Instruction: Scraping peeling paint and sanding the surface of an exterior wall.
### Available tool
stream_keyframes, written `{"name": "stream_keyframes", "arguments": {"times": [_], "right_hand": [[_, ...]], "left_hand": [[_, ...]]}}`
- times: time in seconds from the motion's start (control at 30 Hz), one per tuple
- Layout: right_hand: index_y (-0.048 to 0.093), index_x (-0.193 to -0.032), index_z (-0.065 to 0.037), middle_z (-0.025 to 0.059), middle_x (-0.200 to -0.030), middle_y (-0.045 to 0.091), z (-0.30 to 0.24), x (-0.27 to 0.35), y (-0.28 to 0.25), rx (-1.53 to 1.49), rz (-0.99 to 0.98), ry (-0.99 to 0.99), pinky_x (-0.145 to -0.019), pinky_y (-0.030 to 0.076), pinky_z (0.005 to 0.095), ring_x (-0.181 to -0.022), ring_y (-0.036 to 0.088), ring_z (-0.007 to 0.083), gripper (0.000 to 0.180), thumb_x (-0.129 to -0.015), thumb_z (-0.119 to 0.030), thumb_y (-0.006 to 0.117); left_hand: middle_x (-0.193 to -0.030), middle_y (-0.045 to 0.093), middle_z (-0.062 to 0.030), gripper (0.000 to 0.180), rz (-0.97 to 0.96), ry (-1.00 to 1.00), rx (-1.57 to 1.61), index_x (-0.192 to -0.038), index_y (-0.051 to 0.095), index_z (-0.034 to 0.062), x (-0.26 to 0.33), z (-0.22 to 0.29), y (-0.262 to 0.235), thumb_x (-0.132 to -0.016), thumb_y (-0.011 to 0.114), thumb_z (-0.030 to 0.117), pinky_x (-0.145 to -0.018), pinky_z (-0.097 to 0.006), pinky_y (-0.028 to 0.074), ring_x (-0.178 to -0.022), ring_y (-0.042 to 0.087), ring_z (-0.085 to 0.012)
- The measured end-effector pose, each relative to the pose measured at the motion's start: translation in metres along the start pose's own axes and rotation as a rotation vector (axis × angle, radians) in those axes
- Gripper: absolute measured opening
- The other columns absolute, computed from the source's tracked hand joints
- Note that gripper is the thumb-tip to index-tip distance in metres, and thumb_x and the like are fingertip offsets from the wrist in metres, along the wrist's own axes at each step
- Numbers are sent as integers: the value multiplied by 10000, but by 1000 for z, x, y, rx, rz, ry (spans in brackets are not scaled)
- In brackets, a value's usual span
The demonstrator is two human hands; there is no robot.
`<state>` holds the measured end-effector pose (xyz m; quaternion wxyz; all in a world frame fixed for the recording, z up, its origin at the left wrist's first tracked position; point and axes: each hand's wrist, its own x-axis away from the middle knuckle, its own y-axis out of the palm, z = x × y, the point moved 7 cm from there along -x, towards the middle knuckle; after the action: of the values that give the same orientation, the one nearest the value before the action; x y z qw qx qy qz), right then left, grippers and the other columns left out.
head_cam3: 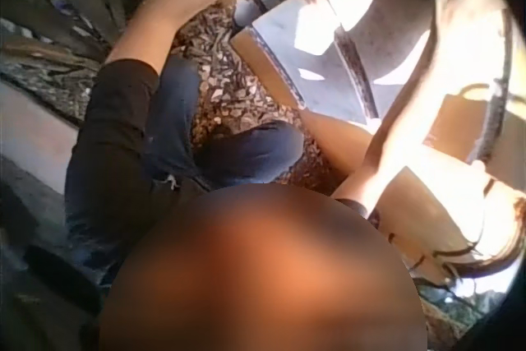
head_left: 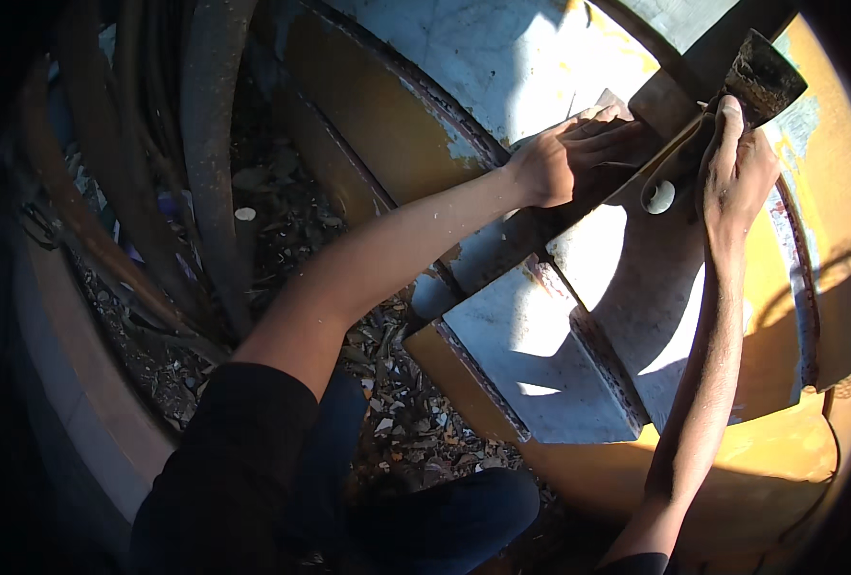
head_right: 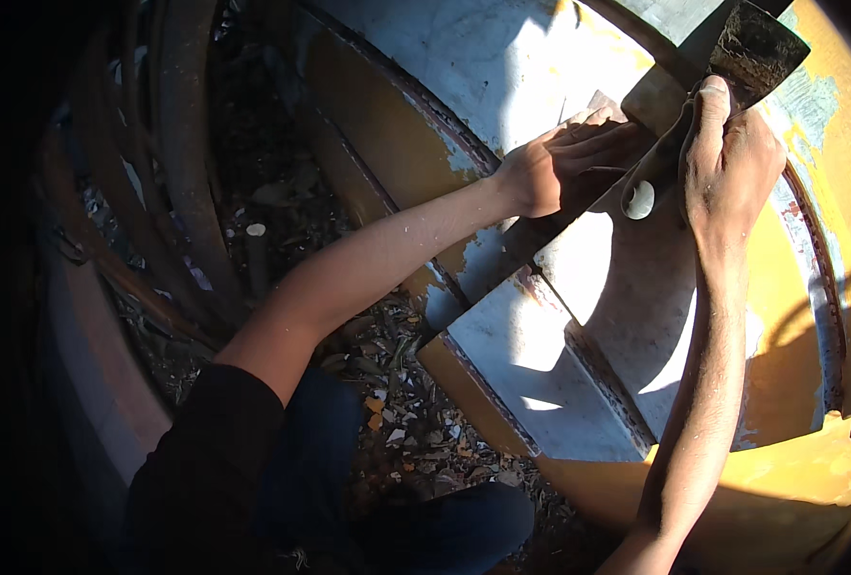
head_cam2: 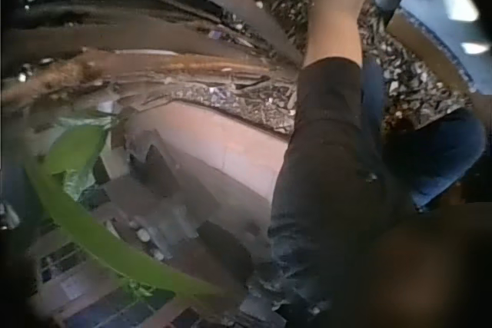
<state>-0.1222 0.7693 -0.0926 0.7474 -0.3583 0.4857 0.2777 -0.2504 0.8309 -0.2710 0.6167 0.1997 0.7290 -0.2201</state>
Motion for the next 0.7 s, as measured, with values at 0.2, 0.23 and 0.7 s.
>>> {"name": "stream_keyframes", "arguments": {"times": [0.2,0.23,0.7], "right_hand": [[459,-616,64,203,-516,420,1,3,-1,-11,41,-48,-509,319,441,-474,375,292,525,-998,-266,602],[468,-621,63,204,-519,425,2,3,2,47,13,-50,-509,326,439,-472,380,295,515,-1000,-260,597],[472,-619,63,233,-541,438,-1,0,2,-5,48,-86,-508,345,449,-479,399,335,520,-992,-273,605]], "left_hand": [[-1531,454,-50,551,-191,25,-77,-1337,629,181,17,4,-1,-809,558,40,-1199,-429,334,-1415,426,-257],[-1532,453,-49,591,-211,98,-140,-1359,612,188,10,0,-3,-798,536,20,-1197,-424,338,-1408,436,-256],[-1081,622,-95,319,-293,-163,-56,-1066,662,67,94,15,-9,-1010,477,320,-1222,-498,266,-1264,506,-335]]}}
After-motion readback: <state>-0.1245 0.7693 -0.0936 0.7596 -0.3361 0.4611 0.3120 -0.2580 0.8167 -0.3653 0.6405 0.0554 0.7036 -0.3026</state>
